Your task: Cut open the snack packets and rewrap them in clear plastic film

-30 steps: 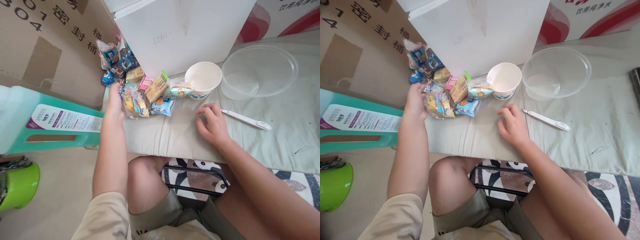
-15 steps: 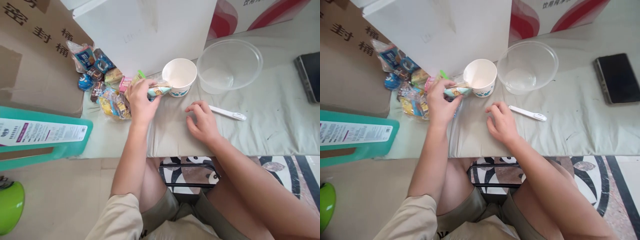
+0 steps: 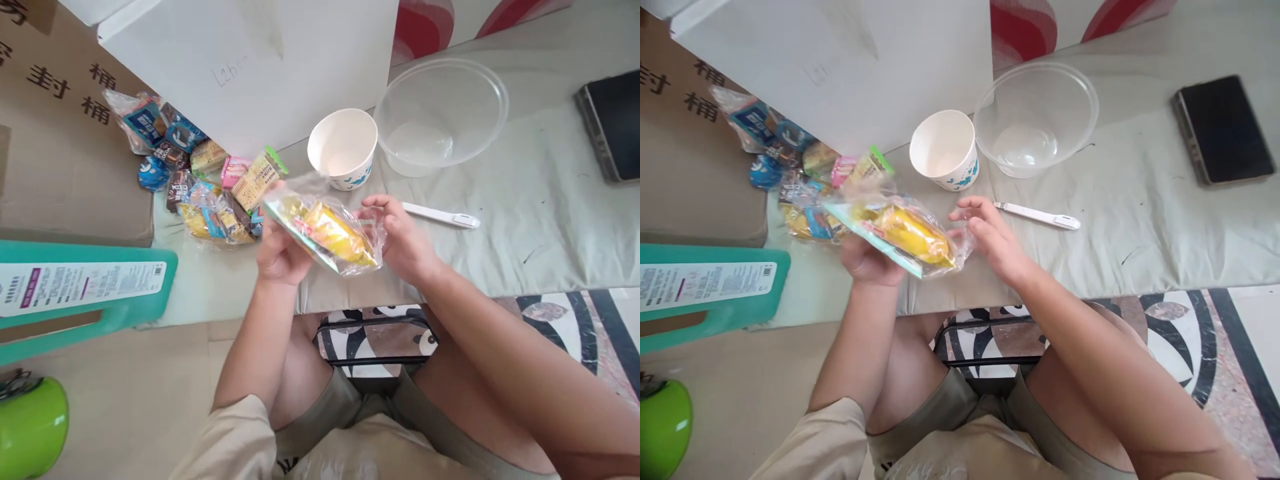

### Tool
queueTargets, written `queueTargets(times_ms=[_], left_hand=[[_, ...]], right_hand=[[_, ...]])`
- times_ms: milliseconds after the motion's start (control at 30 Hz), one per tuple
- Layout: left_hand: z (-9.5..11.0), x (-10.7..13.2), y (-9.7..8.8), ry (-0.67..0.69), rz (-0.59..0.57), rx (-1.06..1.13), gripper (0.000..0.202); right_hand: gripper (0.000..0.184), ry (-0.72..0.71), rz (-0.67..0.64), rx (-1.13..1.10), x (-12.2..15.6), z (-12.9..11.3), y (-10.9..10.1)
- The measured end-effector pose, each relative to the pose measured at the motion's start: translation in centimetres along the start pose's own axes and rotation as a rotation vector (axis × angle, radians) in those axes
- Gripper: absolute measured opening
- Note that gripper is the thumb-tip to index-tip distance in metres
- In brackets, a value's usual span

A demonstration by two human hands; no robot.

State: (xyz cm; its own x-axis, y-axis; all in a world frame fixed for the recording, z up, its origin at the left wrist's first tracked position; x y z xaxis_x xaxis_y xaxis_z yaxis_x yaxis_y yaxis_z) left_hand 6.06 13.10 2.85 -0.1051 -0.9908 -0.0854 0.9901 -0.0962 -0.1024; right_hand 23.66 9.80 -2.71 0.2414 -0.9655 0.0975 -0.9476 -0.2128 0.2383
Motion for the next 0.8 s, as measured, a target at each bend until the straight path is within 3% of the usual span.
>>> queueTargets(times_ms=[67,167,233,333,400,500,667,733,800], left_hand=[[-1.4,0.7,1.3,-0.14,-0.028,0.1,0.085],[-2.3,1.4,1.9,-0.217,0.079,0.4,0.067],[-2.7,1.6,2.0,-0.263,0.175,0.614,0.052],[-3.3,1.5,2.3,-0.343,0.24,0.755,0.039],[-3.5,1.4,2.9,-0.402,0.208,0.803,0.036],[-3.7,1.7,4.4,-0.5,0.102,0.874,0.031],[-5.1,3.4,6.7,-0.687,-0.013,0.821,0.025],[-6.1,4.1,7.4,-0.723,-0.019,0.814,0.024],[-7.2,4.5,7.8,-0.728,-0.019,0.812,0.028]], right_hand=[[0.062,0.082,-0.149,-0.115,0.7,0.5,1.0],[0.073,0.006,-0.199,-0.106,1.9,-0.5,1.2],[0.068,-0.06,-0.17,-0.079,2.4,-1.4,1.0],[0.037,-0.097,-0.094,-0.001,2.5,-2.0,0.8],[0.018,-0.109,-0.06,-0.004,2.4,-2.2,0.7],[0.014,-0.113,-0.047,-0.086,2.3,-2.3,0.5],[0.025,-0.163,-0.057,0.06,2.5,-2.3,0.3],[0.031,-0.222,0.018,0.215,2.7,-2.3,-0.2],[0.049,-0.279,0.134,0.337,2.8,-2.4,-1.0]])
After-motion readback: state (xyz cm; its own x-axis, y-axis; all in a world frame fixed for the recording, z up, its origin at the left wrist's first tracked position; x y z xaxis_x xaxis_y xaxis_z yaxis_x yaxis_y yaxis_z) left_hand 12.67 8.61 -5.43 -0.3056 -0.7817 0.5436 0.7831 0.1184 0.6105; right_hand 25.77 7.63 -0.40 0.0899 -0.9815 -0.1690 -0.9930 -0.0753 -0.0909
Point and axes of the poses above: each hand's wrist, its own x-axis away from the middle knuckle, its own y-axis out of the palm, z = x × y, the point moved 7 cm from there along -x, towards the middle knuckle, and after that the axes turned 5 degrees about y, right-handed, at the moved point
